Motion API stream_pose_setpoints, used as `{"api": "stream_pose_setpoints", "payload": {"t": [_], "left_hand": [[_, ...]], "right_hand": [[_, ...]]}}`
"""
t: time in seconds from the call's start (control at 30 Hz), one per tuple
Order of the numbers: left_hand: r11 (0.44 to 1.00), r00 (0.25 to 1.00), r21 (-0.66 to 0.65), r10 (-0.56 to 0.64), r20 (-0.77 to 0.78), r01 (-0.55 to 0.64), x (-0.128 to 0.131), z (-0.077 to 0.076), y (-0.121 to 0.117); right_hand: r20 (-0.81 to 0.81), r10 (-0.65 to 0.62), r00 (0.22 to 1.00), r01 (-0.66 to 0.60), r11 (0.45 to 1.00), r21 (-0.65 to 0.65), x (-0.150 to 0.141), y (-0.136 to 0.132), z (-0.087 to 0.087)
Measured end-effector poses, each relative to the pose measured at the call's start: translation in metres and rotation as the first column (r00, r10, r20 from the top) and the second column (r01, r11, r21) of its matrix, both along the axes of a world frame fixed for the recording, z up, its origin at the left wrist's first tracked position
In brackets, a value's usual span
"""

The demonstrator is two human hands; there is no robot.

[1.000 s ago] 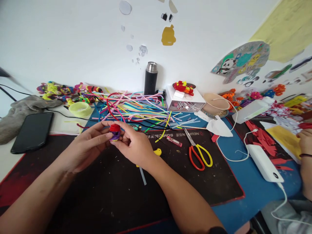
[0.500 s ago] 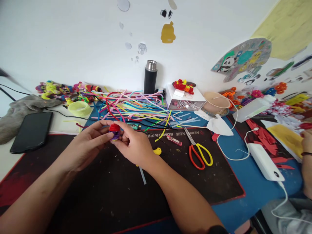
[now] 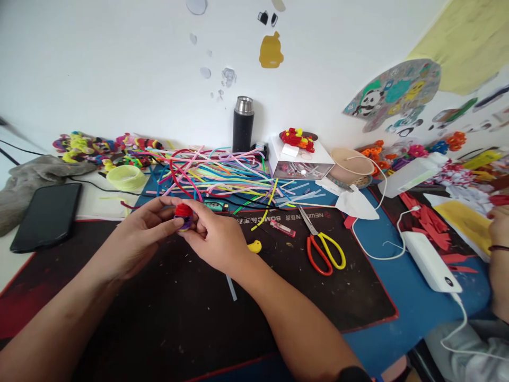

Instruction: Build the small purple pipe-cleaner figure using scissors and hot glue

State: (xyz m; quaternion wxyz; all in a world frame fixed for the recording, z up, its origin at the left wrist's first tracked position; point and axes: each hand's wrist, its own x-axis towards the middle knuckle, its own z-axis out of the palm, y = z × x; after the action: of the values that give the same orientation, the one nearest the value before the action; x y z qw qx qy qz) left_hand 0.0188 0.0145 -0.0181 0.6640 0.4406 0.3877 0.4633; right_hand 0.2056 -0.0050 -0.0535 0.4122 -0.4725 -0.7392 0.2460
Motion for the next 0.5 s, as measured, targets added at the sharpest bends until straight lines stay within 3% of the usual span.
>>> {"api": "stream_pose_setpoints", "payload": {"t": [0.5], "left_hand": [[0.999, 0.999, -0.011, -0.033, 0.017, 0.033, 0.0001, 0.0012, 0.0012]], "right_hand": [[0.048, -0.007, 0.999, 0.009, 0.999, -0.048, 0.0005, -0.0018, 0.0017]]}}
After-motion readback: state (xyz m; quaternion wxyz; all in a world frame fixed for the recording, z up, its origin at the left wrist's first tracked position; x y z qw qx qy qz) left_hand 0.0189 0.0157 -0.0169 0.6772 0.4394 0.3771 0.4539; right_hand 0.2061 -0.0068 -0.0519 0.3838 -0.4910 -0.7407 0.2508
